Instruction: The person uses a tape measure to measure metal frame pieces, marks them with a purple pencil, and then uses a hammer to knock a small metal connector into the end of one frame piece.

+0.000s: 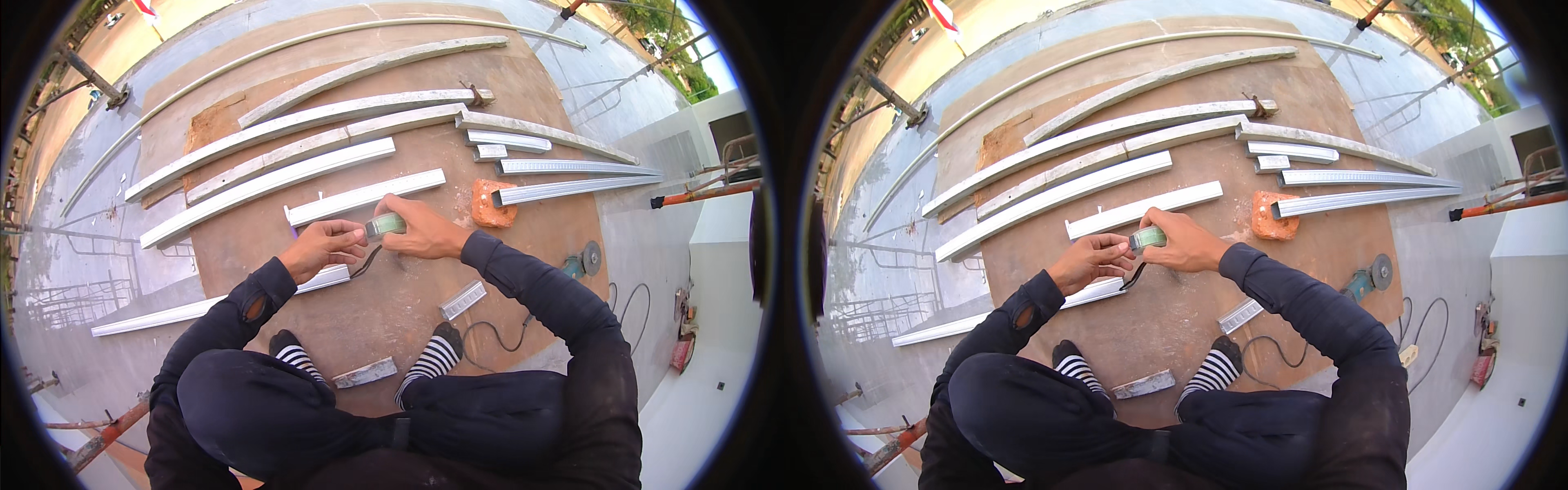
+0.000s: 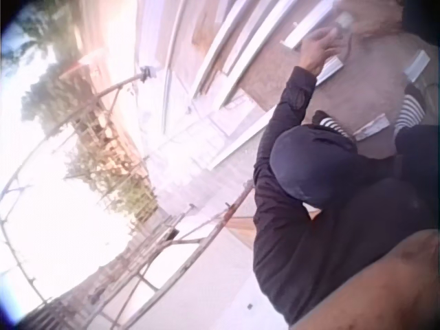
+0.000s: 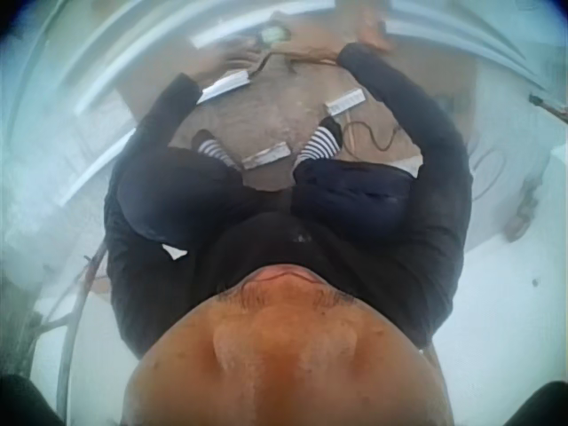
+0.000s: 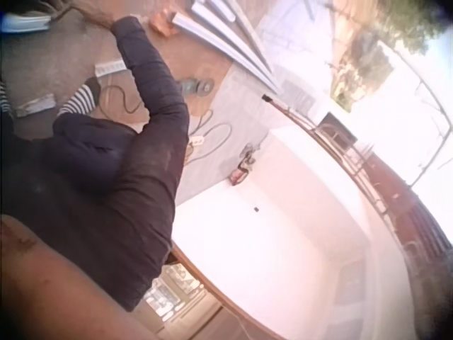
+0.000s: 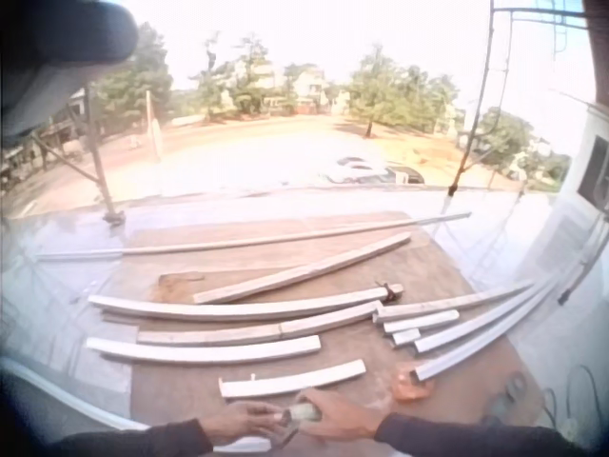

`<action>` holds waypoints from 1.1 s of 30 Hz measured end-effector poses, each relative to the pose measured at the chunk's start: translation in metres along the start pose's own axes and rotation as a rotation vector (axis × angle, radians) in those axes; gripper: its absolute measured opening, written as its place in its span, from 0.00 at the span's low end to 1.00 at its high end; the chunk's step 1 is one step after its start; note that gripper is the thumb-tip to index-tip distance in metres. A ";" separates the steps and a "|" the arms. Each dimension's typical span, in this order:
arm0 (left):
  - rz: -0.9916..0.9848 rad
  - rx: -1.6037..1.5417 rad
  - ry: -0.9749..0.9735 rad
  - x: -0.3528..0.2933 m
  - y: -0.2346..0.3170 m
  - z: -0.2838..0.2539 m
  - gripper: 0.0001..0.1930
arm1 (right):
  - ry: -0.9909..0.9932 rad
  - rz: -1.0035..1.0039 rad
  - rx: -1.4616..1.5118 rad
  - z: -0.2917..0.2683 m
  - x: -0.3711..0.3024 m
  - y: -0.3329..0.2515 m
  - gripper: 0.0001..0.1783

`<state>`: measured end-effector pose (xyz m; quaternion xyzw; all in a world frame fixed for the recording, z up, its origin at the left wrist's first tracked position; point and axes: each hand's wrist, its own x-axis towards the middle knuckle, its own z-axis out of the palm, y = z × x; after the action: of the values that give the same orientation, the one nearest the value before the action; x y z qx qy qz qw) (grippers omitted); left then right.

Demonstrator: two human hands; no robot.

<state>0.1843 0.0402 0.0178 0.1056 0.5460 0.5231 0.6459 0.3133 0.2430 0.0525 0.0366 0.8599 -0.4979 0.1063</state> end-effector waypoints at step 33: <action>0.230 0.333 0.909 0.040 -0.061 -0.125 0.15 | 0.265 0.278 -0.557 -0.143 -0.015 0.172 0.24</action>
<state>0.1111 -0.0086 -0.0966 0.0282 0.8334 0.4897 0.2548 0.3358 0.4532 -0.0217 0.1874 0.9560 -0.2158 0.0665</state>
